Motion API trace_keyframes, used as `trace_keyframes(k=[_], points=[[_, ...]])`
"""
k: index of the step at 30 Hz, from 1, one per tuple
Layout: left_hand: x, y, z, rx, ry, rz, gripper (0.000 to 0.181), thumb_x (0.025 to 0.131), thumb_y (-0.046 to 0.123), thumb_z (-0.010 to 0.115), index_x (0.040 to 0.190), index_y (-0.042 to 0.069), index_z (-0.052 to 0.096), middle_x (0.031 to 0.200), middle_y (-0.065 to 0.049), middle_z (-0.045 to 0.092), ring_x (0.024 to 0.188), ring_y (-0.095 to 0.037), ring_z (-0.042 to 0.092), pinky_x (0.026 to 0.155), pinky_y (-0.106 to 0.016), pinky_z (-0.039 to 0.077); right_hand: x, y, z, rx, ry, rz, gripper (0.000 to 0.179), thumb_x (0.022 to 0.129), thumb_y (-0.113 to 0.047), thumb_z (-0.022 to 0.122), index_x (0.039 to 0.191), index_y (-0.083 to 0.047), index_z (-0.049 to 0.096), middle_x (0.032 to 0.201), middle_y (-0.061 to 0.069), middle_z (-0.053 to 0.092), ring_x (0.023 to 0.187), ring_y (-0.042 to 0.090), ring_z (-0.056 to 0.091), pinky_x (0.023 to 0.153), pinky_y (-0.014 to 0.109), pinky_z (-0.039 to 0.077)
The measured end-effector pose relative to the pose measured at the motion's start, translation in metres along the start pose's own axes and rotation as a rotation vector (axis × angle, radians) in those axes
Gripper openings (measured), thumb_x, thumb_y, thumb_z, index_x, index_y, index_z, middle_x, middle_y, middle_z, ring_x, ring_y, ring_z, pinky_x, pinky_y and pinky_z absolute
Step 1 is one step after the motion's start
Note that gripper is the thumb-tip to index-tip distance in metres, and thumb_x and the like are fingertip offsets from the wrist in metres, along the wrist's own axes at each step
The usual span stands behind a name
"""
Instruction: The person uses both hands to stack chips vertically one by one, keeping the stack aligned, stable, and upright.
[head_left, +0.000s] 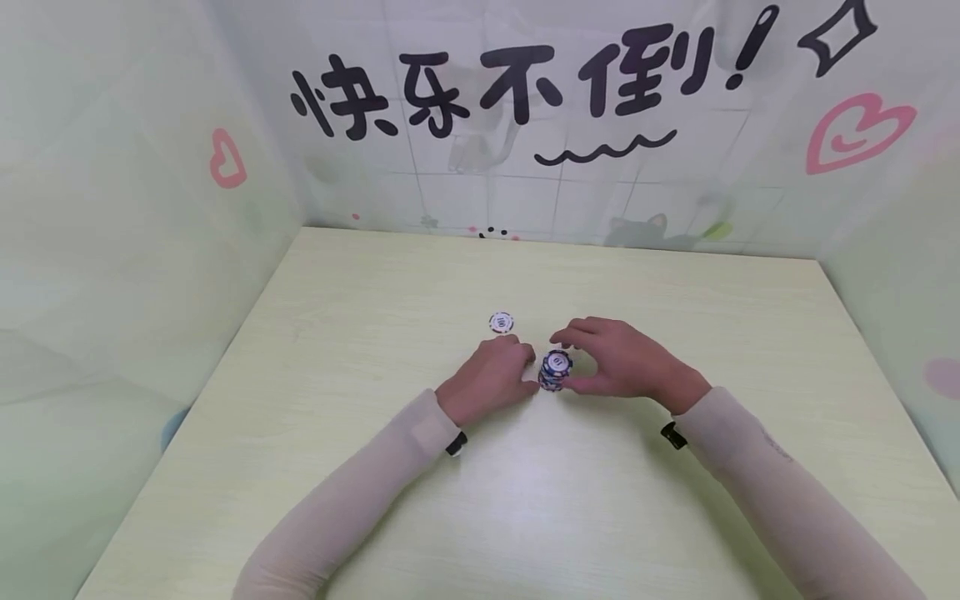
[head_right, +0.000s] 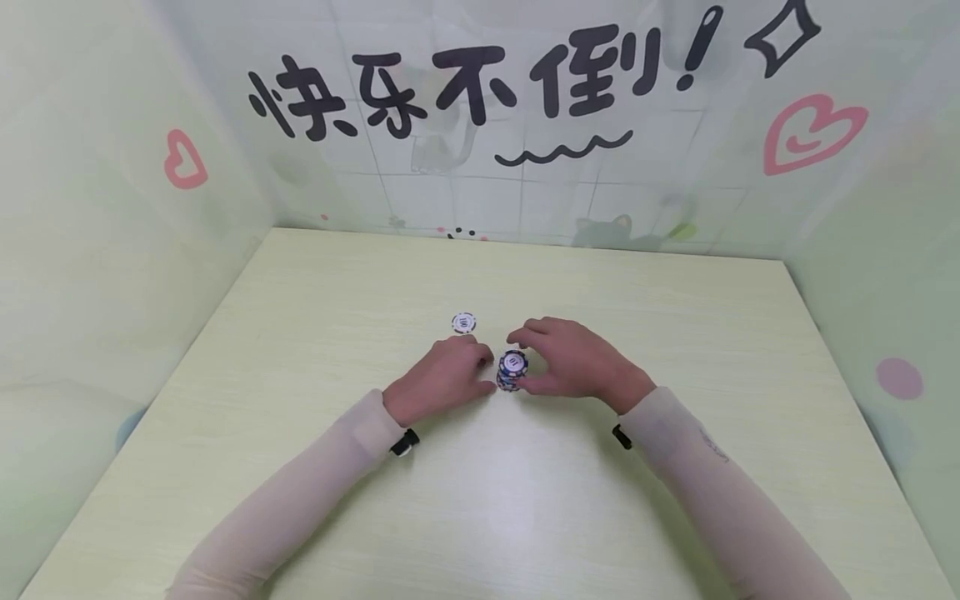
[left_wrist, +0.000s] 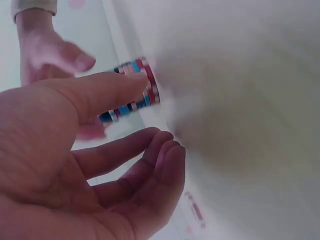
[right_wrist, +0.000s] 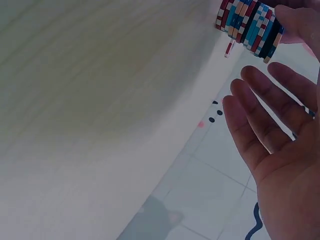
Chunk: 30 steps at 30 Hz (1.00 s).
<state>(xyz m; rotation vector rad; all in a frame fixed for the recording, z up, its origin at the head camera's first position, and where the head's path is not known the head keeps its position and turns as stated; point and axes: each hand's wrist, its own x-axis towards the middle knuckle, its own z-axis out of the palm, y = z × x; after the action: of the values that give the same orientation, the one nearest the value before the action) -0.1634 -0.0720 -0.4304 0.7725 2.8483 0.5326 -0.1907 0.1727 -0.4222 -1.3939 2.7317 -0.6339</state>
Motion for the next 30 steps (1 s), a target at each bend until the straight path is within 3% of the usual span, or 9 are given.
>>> trace_keyframes(k=[4, 13, 18, 25, 30], points=[[0.001, -0.008, -0.010, 0.039, 0.044, -0.002, 0.034, 0.098, 0.020, 0.086, 0.124, 0.000, 0.077, 0.110, -0.013, 0.072, 0.097, -0.025, 0.070, 0.087, -0.038, 0.059, -0.008, 0.004, 0.003, -0.029, -0.020, 0.038, 0.047, 0.090, -0.026, 0.091, 0.128, -0.004, 0.075, 0.126, 0.006, 0.071, 0.114, 0.028, 0.068, 0.099, 0.048, 0.058], [0.017, -0.023, -0.026, 0.138, 0.114, 0.007, 0.034, 0.099, 0.016, 0.083, 0.128, 0.001, 0.076, 0.122, -0.017, 0.070, 0.105, -0.034, 0.064, 0.095, -0.041, 0.055, -0.014, 0.004, 0.016, -0.092, -0.035, 0.034, 0.040, 0.093, -0.023, 0.088, 0.120, 0.002, 0.074, 0.120, 0.010, 0.070, 0.106, 0.028, 0.067, 0.096, 0.046, 0.059], [0.030, -0.029, -0.030, 0.163, 0.093, -0.030, 0.032, 0.101, 0.011, 0.078, 0.132, 0.002, 0.076, 0.128, -0.017, 0.068, 0.111, -0.035, 0.062, 0.099, -0.041, 0.053, -0.014, 0.001, 0.020, -0.113, -0.003, 0.036, 0.039, 0.092, -0.023, 0.089, 0.117, 0.004, 0.075, 0.119, 0.012, 0.071, 0.103, 0.029, 0.067, 0.092, 0.046, 0.060], [0.046, -0.036, -0.028, 0.170, 0.039, -0.060, 0.037, 0.103, 0.010, 0.075, 0.138, 0.003, 0.074, 0.133, -0.018, 0.066, 0.112, -0.034, 0.066, 0.100, -0.041, 0.055, -0.012, 0.002, 0.021, -0.119, -0.020, 0.075, 0.038, 0.093, -0.026, 0.089, 0.116, 0.001, 0.075, 0.119, 0.009, 0.070, 0.104, 0.026, 0.066, 0.091, 0.043, 0.061], [0.053, -0.042, -0.025, 0.205, 0.018, -0.053, 0.033, 0.104, 0.011, 0.073, 0.135, 0.002, 0.076, 0.130, -0.018, 0.067, 0.108, -0.032, 0.066, 0.098, -0.041, 0.056, -0.012, 0.001, 0.018, -0.095, -0.034, 0.091, 0.038, 0.093, -0.026, 0.088, 0.116, 0.001, 0.076, 0.119, 0.008, 0.070, 0.105, 0.026, 0.066, 0.093, 0.044, 0.060]])
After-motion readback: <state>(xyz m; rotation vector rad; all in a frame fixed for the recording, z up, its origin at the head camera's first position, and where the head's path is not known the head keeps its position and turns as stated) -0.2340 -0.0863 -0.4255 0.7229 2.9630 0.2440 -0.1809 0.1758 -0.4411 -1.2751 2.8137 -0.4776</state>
